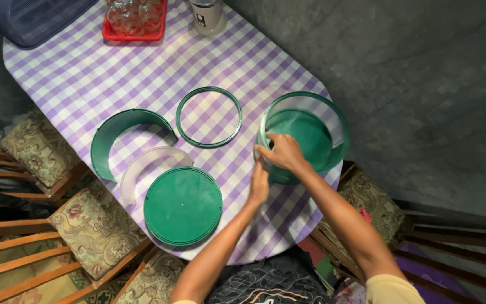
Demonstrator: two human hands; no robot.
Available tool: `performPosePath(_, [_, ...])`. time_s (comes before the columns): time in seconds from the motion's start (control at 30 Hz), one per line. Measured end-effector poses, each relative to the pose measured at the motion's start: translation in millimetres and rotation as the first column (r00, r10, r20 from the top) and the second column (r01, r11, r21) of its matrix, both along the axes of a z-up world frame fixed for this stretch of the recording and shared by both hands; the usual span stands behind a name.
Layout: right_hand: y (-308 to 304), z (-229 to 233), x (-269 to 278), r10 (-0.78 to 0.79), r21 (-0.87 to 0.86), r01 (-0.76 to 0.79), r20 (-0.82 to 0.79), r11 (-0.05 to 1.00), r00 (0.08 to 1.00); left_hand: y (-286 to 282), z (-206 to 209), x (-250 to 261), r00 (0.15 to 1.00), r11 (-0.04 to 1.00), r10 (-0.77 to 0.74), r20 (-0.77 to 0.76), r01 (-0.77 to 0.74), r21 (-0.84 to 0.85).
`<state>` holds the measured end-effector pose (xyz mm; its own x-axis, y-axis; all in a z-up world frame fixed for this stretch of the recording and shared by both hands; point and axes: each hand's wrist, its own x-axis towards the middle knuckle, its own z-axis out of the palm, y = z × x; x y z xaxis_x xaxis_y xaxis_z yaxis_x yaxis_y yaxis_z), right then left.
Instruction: The person assembles green plastic containers by fitting lids onto cylindrical bodies and securing them with rings. The person repeatedly handles the containers, aligns the parts, and presses the lids into place on a checkered table.
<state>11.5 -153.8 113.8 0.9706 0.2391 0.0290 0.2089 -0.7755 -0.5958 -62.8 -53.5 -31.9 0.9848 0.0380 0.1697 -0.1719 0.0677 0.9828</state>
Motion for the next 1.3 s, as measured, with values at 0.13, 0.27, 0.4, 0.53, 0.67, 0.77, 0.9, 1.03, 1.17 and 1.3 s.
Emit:
performPosePath(0.13, [6.5, -16.8, 8.6, -0.106, 0.050, 0.105, 0.022, 0.993, 0.994, -11.3, 7.0, -28.5, 0.989, 0.997, -0.035, -0.141, 0.043, 0.059])
performPosePath(0.27, [2.0, -29.2, 6.2, -0.062, 0.069, 0.055, 0.090, 0.996, 0.994, -3.6, 20.2, -27.0, 0.994, 0.996, 0.025, -0.104, -0.017, 0.083])
performPosePath(0.4, [-0.2, -24.2, -2.1, 0.068, 0.058, -0.076, 0.130, 0.995, 0.989, 17.4, 32.3, -12.9, 0.994, 0.965, 0.108, 0.014, -0.108, 0.239])
performPosePath(0.53, [-2.7, -11.1, -17.7, 0.217, 0.043, -0.222, 0.098, 0.974, 0.971, 33.2, 42.4, -1.5, 0.982, 0.935, 0.179, 0.056, -0.188, 0.300])
performPosePath(0.67, [-2.3, -3.8, -25.3, 0.249, -0.030, -0.247, 0.090, 0.968, 0.964, 44.9, 48.8, 14.0, 0.973, 0.921, 0.133, 0.190, -0.193, 0.340])
performPosePath(0.77, [5.1, -6.1, -29.2, 0.211, -0.055, -0.204, 0.231, 0.977, 0.950, 53.5, 47.4, 25.6, 0.997, 0.957, 0.010, 0.075, -0.032, 0.289])
performPosePath(0.9, [17.4, -12.1, -33.4, 0.142, -0.036, -0.137, 0.270, 0.990, 0.952, 49.9, 36.6, 35.4, 0.991, 0.931, -0.008, 0.133, -0.041, 0.363])
performPosePath(1.03, [16.9, -11.9, -32.1, 0.144, -0.066, -0.132, 0.246, 0.989, 0.958, 46.3, 27.0, 42.7, 0.991, 0.900, -0.050, 0.123, -0.009, 0.435])
performPosePath(1.17, [15.7, -9.0, -29.1, 0.155, -0.128, -0.132, 0.198, 0.983, 0.968, 44.1, 23.9, 46.0, 0.996, 0.884, -0.044, 0.083, 0.000, 0.468])
performPosePath(1.3, [21.2, -4.5, -28.1, 0.145, -0.174, -0.116, 0.168, 0.978, 0.975, 44.1, 17.8, 47.2, 0.991, 0.891, -0.063, 0.117, 0.003, 0.455])
